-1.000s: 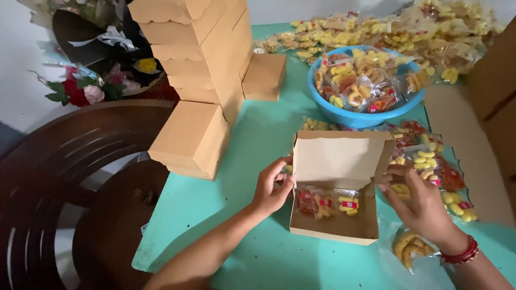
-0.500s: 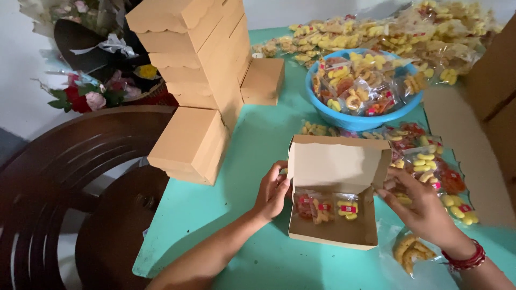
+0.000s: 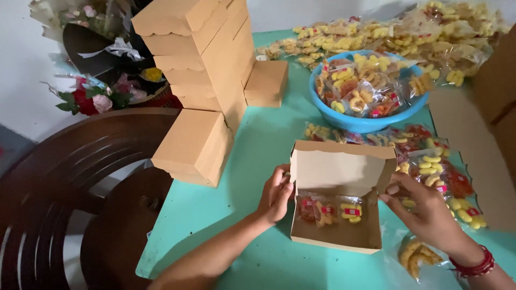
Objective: Packing small snack packets into cardboard boxes.
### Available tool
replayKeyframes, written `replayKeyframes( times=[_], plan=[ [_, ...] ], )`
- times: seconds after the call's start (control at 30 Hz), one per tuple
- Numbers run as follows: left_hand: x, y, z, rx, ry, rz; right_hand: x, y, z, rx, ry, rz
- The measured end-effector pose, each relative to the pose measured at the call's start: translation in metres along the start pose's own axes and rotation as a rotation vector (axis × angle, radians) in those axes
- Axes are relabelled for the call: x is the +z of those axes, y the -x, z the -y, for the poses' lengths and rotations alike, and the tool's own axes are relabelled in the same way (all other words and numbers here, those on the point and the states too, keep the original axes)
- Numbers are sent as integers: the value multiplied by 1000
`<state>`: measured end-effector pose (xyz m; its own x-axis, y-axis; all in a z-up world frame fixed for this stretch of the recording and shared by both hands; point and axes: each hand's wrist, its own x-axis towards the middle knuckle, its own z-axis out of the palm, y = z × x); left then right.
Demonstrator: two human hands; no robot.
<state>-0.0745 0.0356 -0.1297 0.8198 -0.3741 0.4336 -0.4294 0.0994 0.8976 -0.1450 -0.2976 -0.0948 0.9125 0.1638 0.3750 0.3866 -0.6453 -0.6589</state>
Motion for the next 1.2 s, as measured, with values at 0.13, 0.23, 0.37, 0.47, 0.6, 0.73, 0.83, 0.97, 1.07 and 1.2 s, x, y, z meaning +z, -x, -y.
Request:
replayKeyframes(
  times=[0.13,0.23,0.37,0.47,0.6,0.73,0.83,0.97,1.07,1.2],
  plan=[
    [0,-3,-7,68,0,8,-2,-2,6,4,-26,4],
    [-1,-3,-19,75,-12,-22,-1,0,0,41,-114,41],
    [-3,-10,-20,149,-199,-98,-8,-2,-4,113,-187,79],
    [-3,-9,-17,186,-204,-106,-11,-4,5,102,-266,119],
    [-3,-7,-13,185,-193,-107,-10,-3,3,134,-280,120],
    [-5,-4,2,148,-153,-132,-10,-2,-4,121,-322,106],
    [-4,-3,0,84,-163,-143,-11,-1,-4,93,-315,150],
    [-5,-4,-2,85,-113,-125,-10,-3,-1,109,-347,175],
    [-5,-7,-3,106,-99,-109,-13,-4,-6,90,-334,190],
    [-6,-7,-11,89,-60,-91,-17,-8,2,91,-385,221]
  ],
)
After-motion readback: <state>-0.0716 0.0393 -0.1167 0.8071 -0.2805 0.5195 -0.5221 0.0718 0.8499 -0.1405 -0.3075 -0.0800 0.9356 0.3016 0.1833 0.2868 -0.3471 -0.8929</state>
